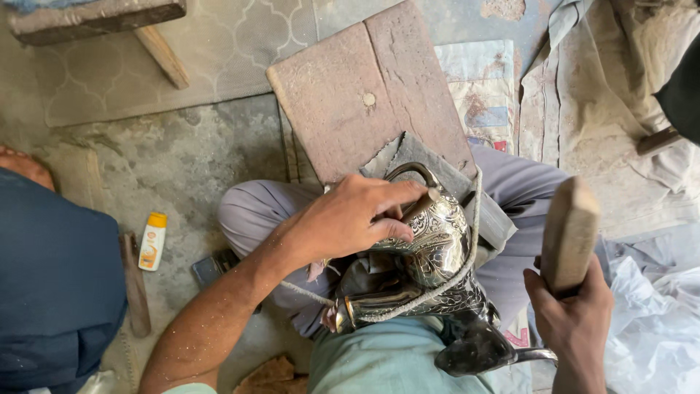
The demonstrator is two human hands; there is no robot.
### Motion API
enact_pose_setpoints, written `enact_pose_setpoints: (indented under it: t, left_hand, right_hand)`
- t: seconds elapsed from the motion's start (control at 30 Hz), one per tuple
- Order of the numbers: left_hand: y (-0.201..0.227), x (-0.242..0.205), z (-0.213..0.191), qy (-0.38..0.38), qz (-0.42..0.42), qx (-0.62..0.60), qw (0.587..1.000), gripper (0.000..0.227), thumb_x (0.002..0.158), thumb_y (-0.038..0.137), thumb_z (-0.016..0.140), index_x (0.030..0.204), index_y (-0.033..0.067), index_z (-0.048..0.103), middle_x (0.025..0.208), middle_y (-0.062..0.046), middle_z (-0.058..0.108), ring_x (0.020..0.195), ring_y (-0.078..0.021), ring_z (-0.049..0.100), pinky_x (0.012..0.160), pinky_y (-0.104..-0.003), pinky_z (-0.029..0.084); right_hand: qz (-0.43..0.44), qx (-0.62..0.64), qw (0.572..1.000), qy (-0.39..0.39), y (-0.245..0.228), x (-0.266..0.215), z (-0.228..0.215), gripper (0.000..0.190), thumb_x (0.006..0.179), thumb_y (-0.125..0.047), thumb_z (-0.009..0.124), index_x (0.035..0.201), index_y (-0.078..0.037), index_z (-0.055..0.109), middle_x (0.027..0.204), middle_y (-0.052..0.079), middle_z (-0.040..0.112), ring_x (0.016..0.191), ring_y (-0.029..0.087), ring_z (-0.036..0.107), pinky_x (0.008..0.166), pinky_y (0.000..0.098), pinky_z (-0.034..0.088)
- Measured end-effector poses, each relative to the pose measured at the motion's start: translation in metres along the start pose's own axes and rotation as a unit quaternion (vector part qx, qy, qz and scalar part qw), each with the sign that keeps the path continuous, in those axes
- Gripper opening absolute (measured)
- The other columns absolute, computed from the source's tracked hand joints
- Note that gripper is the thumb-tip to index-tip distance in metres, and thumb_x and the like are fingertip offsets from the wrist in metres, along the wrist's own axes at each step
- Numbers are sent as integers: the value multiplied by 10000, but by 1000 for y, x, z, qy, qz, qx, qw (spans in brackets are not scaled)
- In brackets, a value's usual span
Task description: The person sits on the floor and uses a wooden mallet and a metal chisel to engrave patterns into a silver-colored metal object. They repeatedly strike the chisel to create decorative lines on the surface.
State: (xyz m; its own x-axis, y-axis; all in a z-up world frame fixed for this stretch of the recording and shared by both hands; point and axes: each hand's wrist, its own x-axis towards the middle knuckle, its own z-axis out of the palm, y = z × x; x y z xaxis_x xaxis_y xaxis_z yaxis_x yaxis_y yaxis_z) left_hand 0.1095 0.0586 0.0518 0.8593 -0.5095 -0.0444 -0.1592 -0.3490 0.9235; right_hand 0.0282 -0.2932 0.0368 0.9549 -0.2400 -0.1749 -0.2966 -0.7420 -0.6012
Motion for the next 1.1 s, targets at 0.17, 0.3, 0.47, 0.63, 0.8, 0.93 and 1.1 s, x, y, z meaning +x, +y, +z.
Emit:
enact_pose_setpoints:
  t: [0.17, 0.3, 0.47, 0.63, 0.8, 0.93, 1.1]
  left_hand:
    - [3, 5, 0, -46, 30, 31, 998, 500, 846, 230, 787, 1311, 118, 640, 893, -176, 717, 839, -377, 722, 735, -461, 536]
    - [9, 8, 1, -74, 4, 50, 996, 446, 857, 229, 786, 1276, 142, 659, 793, -172, 686, 789, -389, 704, 699, -488, 528]
    - [10, 6, 1, -72, 15, 76, 994, 371, 886, 198, 772, 1229, 132, 647, 783, -173, 673, 798, -412, 693, 673, -500, 516]
    - [13, 7, -1, -85, 17, 85, 993, 349, 895, 158, 743, 1222, 129, 621, 794, -151, 656, 809, -390, 696, 676, -483, 522]
    - [15, 4, -3, -86, 26, 91, 992, 397, 911, 206, 742, 1279, 137, 611, 792, -141, 627, 782, -384, 666, 659, -479, 502]
    - [17, 4, -5, -92, 23, 90, 991, 380, 922, 222, 736, 1273, 143, 614, 814, -133, 626, 790, -364, 666, 676, -464, 505]
    - [16, 5, -6, -103, 18, 90, 990, 387, 923, 238, 737, 1278, 142, 618, 807, -132, 622, 767, -357, 662, 662, -458, 502]
  right_hand:
    - [-207, -204, 956, 39, 5, 12, 8, 409, 823, -23, 709, 1223, -20, 622, 1025, 171, 675, 957, 344, 664, 894, 455, 525]
    - [-199, -288, 936, -26, 1, 27, 4, 457, 821, -24, 712, 1274, -63, 659, 1008, 140, 685, 908, 319, 671, 844, 449, 506]
    - [-134, -47, 989, -46, -29, 40, -10, 339, 818, -74, 734, 1151, -68, 671, 1049, 141, 712, 969, 308, 689, 897, 416, 544]
    - [-239, -224, 945, 15, -59, 36, -9, 384, 721, 13, 759, 1102, -16, 719, 980, 155, 734, 941, 319, 710, 881, 426, 549]
    - [-163, -106, 981, -11, -65, 31, -2, 329, 715, -19, 770, 1040, -31, 718, 922, 113, 720, 875, 281, 696, 799, 406, 543]
    - [69, 111, 989, -73, -63, 29, -4, 240, 800, -84, 765, 1027, -67, 691, 888, 74, 713, 771, 235, 696, 717, 385, 555]
    - [-110, 15, 993, -29, -59, 28, -2, 310, 783, -40, 761, 1084, -45, 686, 1003, 88, 715, 903, 195, 688, 811, 349, 548]
